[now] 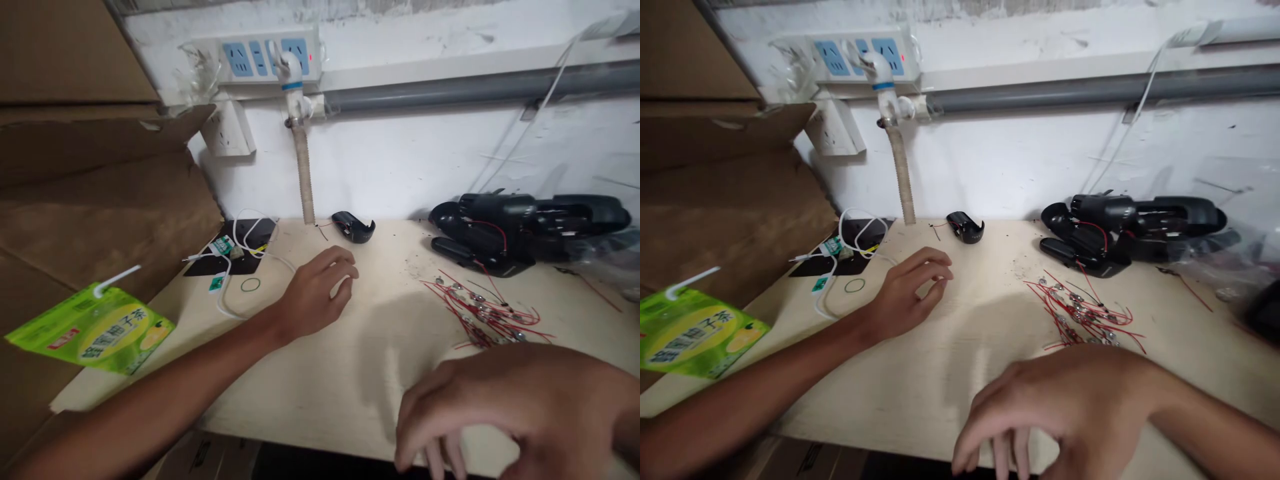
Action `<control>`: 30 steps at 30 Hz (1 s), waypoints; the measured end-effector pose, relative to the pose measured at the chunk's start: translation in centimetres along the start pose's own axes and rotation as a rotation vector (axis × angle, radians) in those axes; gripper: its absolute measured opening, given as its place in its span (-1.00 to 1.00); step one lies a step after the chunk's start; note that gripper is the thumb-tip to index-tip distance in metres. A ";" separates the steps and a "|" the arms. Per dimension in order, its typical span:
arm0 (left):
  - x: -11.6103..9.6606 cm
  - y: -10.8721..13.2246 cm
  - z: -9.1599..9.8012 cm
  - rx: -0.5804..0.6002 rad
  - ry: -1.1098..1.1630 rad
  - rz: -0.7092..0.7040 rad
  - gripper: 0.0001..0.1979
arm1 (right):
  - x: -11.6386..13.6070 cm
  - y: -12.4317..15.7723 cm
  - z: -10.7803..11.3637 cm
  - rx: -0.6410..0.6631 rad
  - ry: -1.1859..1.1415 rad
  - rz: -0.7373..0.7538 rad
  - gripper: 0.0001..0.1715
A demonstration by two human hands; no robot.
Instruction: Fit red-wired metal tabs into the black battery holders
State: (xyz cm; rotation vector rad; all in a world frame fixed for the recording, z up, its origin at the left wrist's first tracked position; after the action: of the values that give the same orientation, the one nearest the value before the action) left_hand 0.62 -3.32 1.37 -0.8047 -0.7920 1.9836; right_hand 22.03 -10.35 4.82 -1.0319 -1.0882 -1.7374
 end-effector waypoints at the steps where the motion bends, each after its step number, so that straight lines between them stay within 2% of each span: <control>1: 0.1 0.0 0.0 0.026 -0.006 0.015 -0.85 | -0.1 0.4 0.7 -0.055 -0.015 0.003 -0.41; 4: 0.3 0.1 -0.2 0.100 -0.012 0.051 -0.84 | -1.1 1.1 3.2 -0.311 -0.026 -0.027 -0.60; 6: 0.4 0.2 -0.3 0.139 -0.009 0.066 -0.84 | -2.5 1.3 5.0 -0.617 0.038 -0.080 -0.71; 8: 0.4 0.3 -0.3 0.166 -0.002 0.080 -0.83 | -4.0 1.7 6.7 -0.975 0.297 -0.053 -0.77; 10: 0.4 0.3 -0.4 0.184 0.003 0.089 -0.83 | -5.3 2.4 8.0 -1.181 0.713 -0.073 -0.80; 11: 0.4 0.3 -0.4 0.193 0.003 0.092 -0.83 | -6.0 2.9 8.6 -1.221 0.890 -0.108 -0.74; 13: 0.4 0.4 -0.5 0.208 0.000 0.093 -0.83 | -7.2 3.9 9.6 -1.222 1.093 -0.315 -0.54; 15: 0.3 0.5 -0.6 0.220 -0.004 0.091 -0.82 | -8.2 5.0 10.4 -1.142 1.118 -0.555 -0.36; 16: 0.3 0.5 -0.6 0.227 -0.006 0.093 -0.82 | -8.5 5.3 10.7 -1.099 1.106 -0.621 -0.32; 20: 0.1 0.5 -0.6 0.260 -0.014 0.104 -0.82 | -8.5 5.3 10.5 -1.017 1.060 -0.657 -0.32; 23: 0.1 0.5 -0.5 0.266 -0.025 0.107 -0.82 | -7.7 3.9 9.4 -1.046 1.122 -0.578 -0.39; 28: 0.0 0.5 -0.5 0.229 -0.022 0.086 -0.83 | -6.5 1.1 7.0 -1.037 1.363 -0.132 -0.57; 30: -0.2 0.4 -0.4 0.172 -0.031 0.060 -0.82 | -5.8 0.0 5.8 -0.932 1.436 0.050 -0.62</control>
State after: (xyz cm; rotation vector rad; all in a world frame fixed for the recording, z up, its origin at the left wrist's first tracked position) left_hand 0.81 -3.54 0.89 -0.7046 -0.6111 2.0896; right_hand 25.11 -3.76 1.19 -0.0251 0.6853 -2.2381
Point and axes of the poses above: each hand's wrist, its own y-axis away from the middle knuckle, its own z-axis out of the back of the hand, x = y × z, the point moved 1 cm from there along -y, towards the middle knuckle, and after that the axes turned 6 degrees about -x, right-handed, at the moved point
